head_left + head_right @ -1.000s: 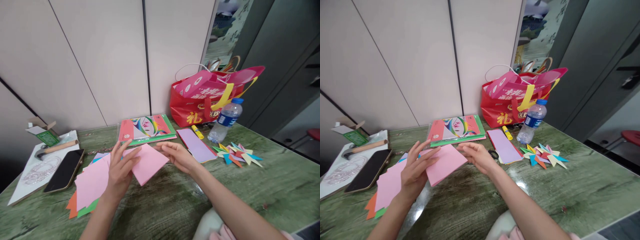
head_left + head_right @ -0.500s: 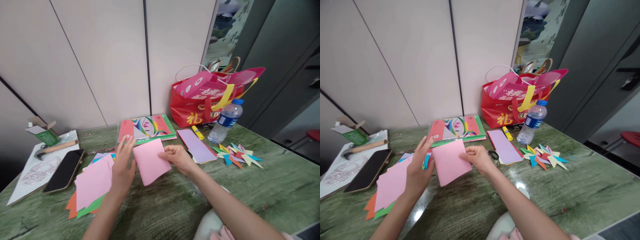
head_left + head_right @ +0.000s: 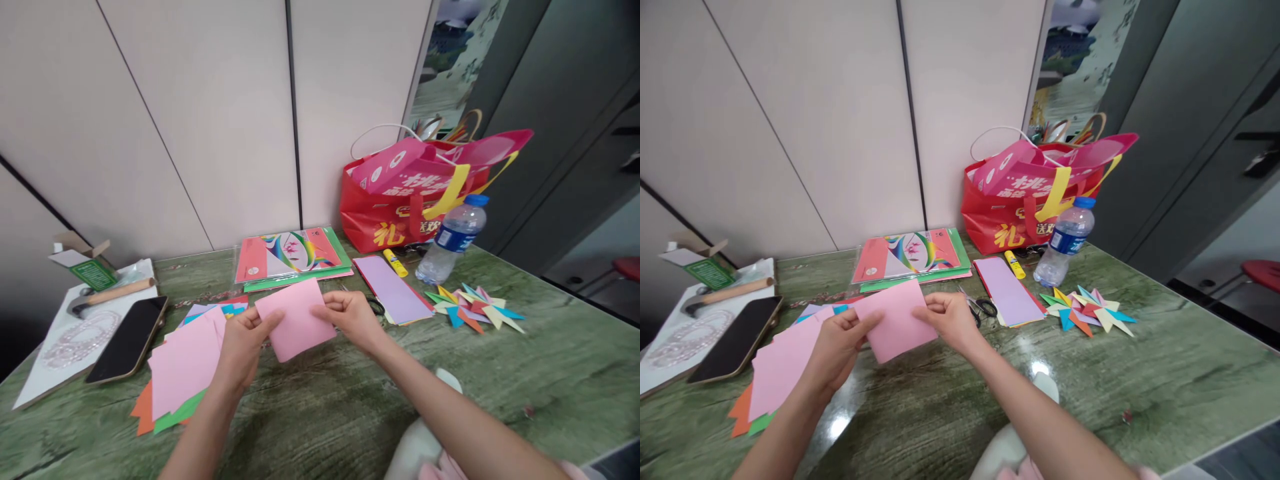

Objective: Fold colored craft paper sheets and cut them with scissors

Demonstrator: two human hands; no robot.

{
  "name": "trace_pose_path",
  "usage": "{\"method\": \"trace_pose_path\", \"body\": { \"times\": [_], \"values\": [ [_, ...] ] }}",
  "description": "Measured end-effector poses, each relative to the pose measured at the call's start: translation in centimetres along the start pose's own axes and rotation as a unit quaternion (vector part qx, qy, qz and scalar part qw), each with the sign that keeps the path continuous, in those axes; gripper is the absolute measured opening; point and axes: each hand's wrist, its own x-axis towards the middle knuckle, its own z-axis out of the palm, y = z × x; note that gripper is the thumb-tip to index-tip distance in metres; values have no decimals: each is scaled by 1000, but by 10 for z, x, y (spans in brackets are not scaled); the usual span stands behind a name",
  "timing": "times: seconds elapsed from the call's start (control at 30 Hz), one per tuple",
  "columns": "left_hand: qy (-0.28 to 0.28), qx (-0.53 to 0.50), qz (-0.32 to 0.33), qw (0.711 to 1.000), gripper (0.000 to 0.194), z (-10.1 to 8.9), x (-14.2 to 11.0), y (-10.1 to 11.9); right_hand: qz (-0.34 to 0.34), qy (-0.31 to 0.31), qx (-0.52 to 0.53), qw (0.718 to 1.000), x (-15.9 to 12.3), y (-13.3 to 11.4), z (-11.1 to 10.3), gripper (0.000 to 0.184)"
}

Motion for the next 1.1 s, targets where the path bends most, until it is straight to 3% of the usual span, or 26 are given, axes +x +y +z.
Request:
{"method": "trace_pose_path", "body": {
  "times": [0.4, 0.93, 1.1],
  "values": [
    [2, -13, -2, 1000, 32, -1, 0, 1, 9, -9, 14, 1000, -1, 0, 2, 31],
    [11, -6, 4, 1000, 30, -3, 3, -2, 9, -28, 5, 1000, -1, 1, 0, 25],
    [8, -1, -23, 1000, 31, -3, 3, -2, 7, 8, -24, 1000, 1, 3, 0, 25]
  ]
}}
